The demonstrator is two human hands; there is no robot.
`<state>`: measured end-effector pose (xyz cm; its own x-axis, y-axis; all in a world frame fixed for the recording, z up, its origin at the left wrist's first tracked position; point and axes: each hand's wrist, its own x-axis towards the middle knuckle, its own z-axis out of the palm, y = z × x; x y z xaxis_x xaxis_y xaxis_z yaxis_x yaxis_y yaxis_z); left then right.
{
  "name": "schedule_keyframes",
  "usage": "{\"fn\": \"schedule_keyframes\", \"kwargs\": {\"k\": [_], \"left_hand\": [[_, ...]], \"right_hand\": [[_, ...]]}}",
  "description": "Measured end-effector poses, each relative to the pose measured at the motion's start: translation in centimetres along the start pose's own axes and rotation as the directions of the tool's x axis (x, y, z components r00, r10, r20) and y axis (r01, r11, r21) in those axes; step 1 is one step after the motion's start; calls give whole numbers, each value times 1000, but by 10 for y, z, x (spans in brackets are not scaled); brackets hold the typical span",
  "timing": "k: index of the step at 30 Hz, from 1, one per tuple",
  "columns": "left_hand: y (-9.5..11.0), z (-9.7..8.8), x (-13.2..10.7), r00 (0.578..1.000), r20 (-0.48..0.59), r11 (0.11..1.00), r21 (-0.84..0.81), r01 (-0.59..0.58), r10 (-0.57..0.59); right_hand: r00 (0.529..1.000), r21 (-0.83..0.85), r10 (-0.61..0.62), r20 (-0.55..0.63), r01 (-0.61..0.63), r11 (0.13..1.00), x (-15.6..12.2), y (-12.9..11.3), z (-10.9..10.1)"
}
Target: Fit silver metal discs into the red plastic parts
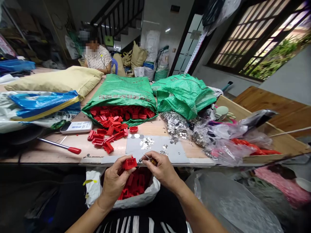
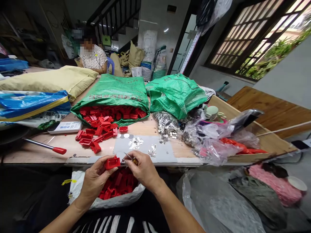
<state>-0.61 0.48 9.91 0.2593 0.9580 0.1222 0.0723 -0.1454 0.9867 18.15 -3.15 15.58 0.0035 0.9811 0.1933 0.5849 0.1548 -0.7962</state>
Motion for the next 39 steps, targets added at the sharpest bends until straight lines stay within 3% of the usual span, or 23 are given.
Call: {"fn": "schedule_keyframes", "kwargs": {"k": [8, 14, 19, 22, 25, 29, 35, 39], "left_hand": [[16, -3, -4, 997, -51, 998, 28, -59, 60], [11, 0, -8, 993, -104, 997, -53, -60, 55], [6, 0, -9, 993, -93, 996, -40, -81, 77], [8, -1, -9, 992, -78, 994, -28, -101, 99], [13, -1, -9, 994, -75, 995, -59, -85, 80], [16, 0, -11, 998, -27, 994, -93, -59, 57], [10, 3, -14, 991, 38, 991, -12, -131, 131], [7, 5, -15, 981, 105, 987, 3, -162, 160]], "right_hand": [[994, -106, -102, 45, 106, 989, 0, -3, 26], [993, 126, -3, 114, -12, 992, 0, -4, 22], [988, 368, 71, 136, -117, 922, -2, 8, 17], [985, 412, 135, 108, -168, 896, -1, 12, 20], [974, 409, 169, 151, -217, 886, 0, 11, 24], [945, 513, 185, 269, -303, 803, 1, 11, 28], [886, 651, 211, 413, -449, 612, -4, 22, 32], [858, 655, 225, 462, -501, 565, -10, 28, 35]]}}
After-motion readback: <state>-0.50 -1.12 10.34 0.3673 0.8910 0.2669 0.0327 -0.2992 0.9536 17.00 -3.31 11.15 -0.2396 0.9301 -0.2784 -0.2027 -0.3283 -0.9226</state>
